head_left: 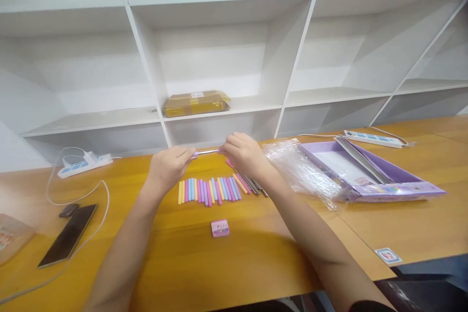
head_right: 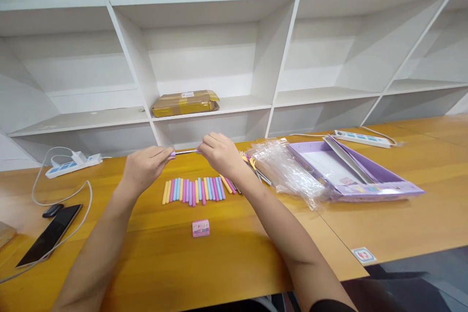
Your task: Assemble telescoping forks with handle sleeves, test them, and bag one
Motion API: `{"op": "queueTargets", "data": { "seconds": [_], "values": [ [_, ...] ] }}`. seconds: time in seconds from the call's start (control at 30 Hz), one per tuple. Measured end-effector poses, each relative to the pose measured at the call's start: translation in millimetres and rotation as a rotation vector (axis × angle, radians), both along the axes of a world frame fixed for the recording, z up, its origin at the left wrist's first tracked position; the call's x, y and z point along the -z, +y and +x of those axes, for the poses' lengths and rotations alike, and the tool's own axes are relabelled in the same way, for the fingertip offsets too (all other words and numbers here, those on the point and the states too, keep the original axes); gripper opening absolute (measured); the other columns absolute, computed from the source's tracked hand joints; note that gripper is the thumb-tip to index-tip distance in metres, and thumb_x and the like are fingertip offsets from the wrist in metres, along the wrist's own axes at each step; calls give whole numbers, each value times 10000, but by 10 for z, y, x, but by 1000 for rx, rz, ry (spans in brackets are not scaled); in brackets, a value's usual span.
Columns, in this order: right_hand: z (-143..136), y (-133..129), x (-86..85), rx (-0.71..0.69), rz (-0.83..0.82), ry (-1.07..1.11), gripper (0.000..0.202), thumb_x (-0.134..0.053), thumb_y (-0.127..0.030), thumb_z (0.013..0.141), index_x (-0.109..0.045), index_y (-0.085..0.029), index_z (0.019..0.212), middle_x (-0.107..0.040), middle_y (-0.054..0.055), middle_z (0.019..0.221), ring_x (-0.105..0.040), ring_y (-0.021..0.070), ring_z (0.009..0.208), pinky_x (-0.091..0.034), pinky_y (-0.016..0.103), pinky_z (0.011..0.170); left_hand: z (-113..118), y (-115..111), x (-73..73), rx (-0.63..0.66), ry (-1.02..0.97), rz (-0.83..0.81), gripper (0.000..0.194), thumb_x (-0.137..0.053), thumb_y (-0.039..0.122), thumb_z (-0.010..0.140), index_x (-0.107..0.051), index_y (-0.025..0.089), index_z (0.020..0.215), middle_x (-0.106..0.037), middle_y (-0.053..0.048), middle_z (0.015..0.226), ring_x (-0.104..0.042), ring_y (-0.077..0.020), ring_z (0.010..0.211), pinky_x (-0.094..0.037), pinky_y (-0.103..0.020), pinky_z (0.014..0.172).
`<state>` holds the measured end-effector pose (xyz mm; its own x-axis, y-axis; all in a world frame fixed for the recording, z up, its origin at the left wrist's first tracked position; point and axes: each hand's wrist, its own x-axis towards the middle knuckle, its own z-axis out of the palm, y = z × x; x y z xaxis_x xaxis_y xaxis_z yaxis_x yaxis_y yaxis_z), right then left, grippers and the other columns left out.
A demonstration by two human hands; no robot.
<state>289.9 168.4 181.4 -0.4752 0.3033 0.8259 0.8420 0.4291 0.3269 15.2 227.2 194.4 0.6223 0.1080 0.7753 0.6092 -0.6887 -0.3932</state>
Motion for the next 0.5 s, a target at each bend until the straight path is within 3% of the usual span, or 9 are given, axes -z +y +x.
{"op": "queueTargets", "data": {
  "seconds": [0.23, 0.5],
  "values": [
    [80, -13, 10, -28, -31, 17, 267, -606, -256, 1134, -679, -203, 882, -578, 34, 808, -427, 187, 775, -275, 345, 728, -103, 5, 11, 59, 31, -60, 199, -596, 309, 1128, -752, 236, 1030, -765, -21, 818, -640, -156, 708, -315, -307, 588],
    [78, -61, 11, -25, -33, -12, 254, -565, -225, 1145, -713, -206, 939, -614, 37, 833, -453, 185, 778, -294, 348, 739, -120, -18, 22, 61, 57, -66, 212, -585, 307, 1128, -761, 235, 1033, -730, -18, 777, -615, -154, 675, -329, -309, 588]
  ]
}}
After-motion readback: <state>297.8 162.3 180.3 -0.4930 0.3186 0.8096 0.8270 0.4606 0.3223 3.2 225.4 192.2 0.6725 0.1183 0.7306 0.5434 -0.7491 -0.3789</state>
